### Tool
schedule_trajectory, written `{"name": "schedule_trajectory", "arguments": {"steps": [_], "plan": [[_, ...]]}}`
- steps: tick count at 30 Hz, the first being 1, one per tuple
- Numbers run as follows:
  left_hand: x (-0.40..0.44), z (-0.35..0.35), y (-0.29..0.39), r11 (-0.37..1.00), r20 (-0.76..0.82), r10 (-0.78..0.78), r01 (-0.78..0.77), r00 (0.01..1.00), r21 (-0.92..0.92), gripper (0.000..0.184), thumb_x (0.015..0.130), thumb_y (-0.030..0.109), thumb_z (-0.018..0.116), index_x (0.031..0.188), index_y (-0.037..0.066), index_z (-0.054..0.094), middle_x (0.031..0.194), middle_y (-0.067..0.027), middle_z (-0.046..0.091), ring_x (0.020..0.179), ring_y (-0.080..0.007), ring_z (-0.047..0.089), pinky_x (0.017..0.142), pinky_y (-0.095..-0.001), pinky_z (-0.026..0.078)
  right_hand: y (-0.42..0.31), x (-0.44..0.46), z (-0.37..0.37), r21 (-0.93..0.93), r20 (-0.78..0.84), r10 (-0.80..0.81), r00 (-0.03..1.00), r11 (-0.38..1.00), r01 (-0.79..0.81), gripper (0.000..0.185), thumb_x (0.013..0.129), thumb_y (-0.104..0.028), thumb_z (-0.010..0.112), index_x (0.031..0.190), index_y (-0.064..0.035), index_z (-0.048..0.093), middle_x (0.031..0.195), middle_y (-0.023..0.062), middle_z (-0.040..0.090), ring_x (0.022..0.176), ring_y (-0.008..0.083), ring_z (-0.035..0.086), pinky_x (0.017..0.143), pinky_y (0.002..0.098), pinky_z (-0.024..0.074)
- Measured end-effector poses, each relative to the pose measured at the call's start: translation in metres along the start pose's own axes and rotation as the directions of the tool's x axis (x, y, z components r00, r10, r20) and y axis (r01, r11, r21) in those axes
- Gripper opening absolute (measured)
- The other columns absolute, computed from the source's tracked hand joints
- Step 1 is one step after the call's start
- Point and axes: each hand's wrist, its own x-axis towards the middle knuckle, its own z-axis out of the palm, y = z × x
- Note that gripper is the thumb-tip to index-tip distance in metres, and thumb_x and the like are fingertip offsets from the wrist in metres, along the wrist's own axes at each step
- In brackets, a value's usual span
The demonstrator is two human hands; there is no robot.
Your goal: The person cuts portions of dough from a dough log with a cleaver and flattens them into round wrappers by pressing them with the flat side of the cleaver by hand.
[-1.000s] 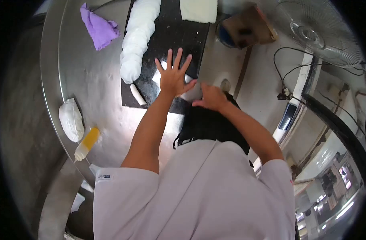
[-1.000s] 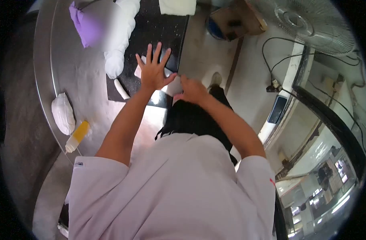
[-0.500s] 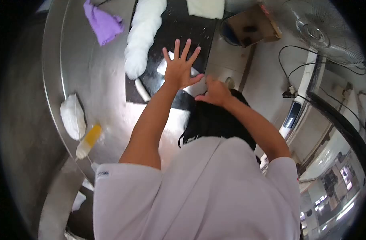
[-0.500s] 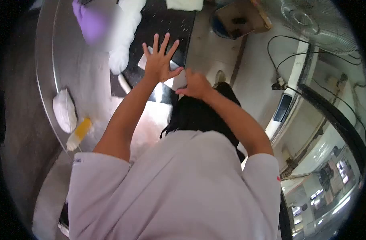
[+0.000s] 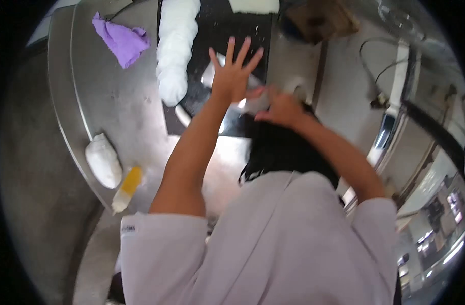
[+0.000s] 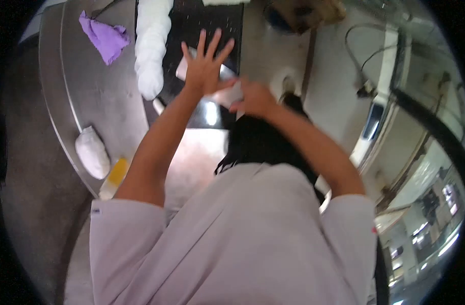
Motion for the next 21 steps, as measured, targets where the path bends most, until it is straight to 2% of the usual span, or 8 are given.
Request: {"name": "schedule_trajectory", "arguments": {"steps": [1, 4, 8, 11, 14, 17, 19, 21], "plan": [[0.002, -0.006, -0.001, 0.999, 0.006, -0.029, 0.029, 1.0, 0.033, 0.107, 0.069, 0.076, 0.072, 0.161, 0.037, 0.033, 0.171, -0.0099, 0.018, 0.155, -0.044, 0.016, 0.105, -0.0859, 0.012, -0.002, 0.013, -0.015, 0.04, 0.165, 0.149, 0.975, 0.987, -0.157, 0.086, 0.066, -0.052, 0.091, 0.124, -0.0009, 0.053, 0.098, 0.0263, 0.07, 0.094, 0.0471, 0.069, 0.081, 0.054, 0.0549], [0.028, -0.009, -0.016, 0.994, -0.076, -0.084, 0.088, 0.994, 0.062, 0.101, 0.075, 0.075, 0.068, 0.161, 0.037, 0.031, 0.171, -0.0092, 0.019, 0.155, -0.0436, 0.018, 0.107, -0.0845, 0.014, 0.009, 0.046, -0.034, 0.006, 0.088, -0.034, 0.995, 0.999, 0.034, 0.084, 0.066, -0.049, 0.092, 0.122, -0.0013, 0.053, 0.093, 0.0252, 0.071, 0.092, 0.0453, 0.07, 0.079, 0.0531, 0.0551], [0.01, -0.007, -0.005, 0.999, 0.001, 0.01, -0.01, 1.0, 0.036, 0.104, 0.073, 0.074, 0.071, 0.161, 0.035, 0.032, 0.172, -0.0127, 0.016, 0.156, -0.0467, 0.01, 0.109, -0.084, 0.011, -0.004, 0.016, -0.023, 0.044, 0.188, 0.057, 0.981, 0.997, -0.067, 0.077, 0.068, -0.046, 0.091, 0.116, 0.0028, 0.055, 0.099, 0.0311, 0.069, 0.092, 0.0471, 0.07, 0.081, 0.053, 0.0569], [-0.019, 0.005, 0.034, 0.996, 0.109, 0.07, -0.063, 0.992, -0.067, 0.11, 0.065, 0.075, 0.076, 0.16, 0.037, 0.034, 0.172, -0.0126, 0.015, 0.155, -0.0473, 0.011, 0.103, -0.0887, 0.007, 0.01, -0.03, 0.002, 0.015, 0.092, 0.062, 0.994, 0.998, -0.063, 0.079, 0.069, -0.05, 0.089, 0.117, 0.002, 0.054, 0.1, 0.0303, 0.069, 0.092, 0.047, 0.07, 0.08, 0.0538, 0.0569], [0.004, 0.001, 0.037, 0.999, 0.12, 0.034, -0.037, 0.992, 0.027, 0.11, 0.064, 0.076, 0.075, 0.158, 0.037, 0.037, 0.171, -0.0119, 0.018, 0.155, -0.0478, 0.015, 0.104, -0.0882, 0.007, 0.018, -0.026, -0.016, -0.087, 0.254, 0.213, 0.944, 0.977, -0.197, 0.082, 0.071, -0.053, 0.087, 0.12, 0.0002, 0.049, 0.1, 0.0281, 0.07, 0.095, 0.0486, 0.069, 0.083, 0.0548, 0.0551], [0.021, 0.004, 0.024, 0.997, -0.044, -0.076, 0.077, 0.996, 0.03, 0.109, 0.064, 0.076, 0.074, 0.158, 0.033, 0.039, 0.169, -0.0125, 0.021, 0.153, -0.0489, 0.017, 0.103, -0.0884, 0.008, 0.03, 0.019, -0.051, -0.151, 0.24, 0.078, 0.968, 0.988, -0.042, 0.082, 0.072, -0.049, 0.088, 0.123, 0.0014, 0.049, 0.101, 0.0288, 0.069, 0.098, 0.0491, 0.068, 0.085, 0.0521, 0.055], [0.018, 0.005, 0.011, 0.982, -0.138, -0.184, 0.187, 0.973, 0.007, 0.109, 0.068, 0.077, 0.072, 0.16, 0.032, 0.035, 0.171, -0.0131, 0.018, 0.154, -0.0493, 0.013, 0.104, -0.0878, 0.007, 0.034, 0.045, -0.053, -0.161, 0.192, -0.175, 0.966, 0.965, 0.207, 0.082, 0.072, -0.052, 0.087, 0.119, 0.0047, 0.049, 0.095, 0.0299, 0.067, 0.093, 0.0482, 0.067, 0.081, 0.0514, 0.0547], [0.004, 0.004, 0.007, 0.987, -0.105, -0.16, 0.161, 0.981, -0.002, 0.109, 0.068, 0.077, 0.072, 0.161, 0.032, 0.034, 0.171, -0.0134, 0.018, 0.155, -0.0494, 0.012, 0.105, -0.0871, 0.006, 0.02, 0.036, -0.05, -0.09, 0.253, -0.106, 0.962, 0.987, 0.132, 0.081, 0.071, -0.049, 0.088, 0.118, 0.0048, 0.05, 0.097, 0.0311, 0.067, 0.097, 0.049, 0.066, 0.082, 0.0517, 0.0543]]}}
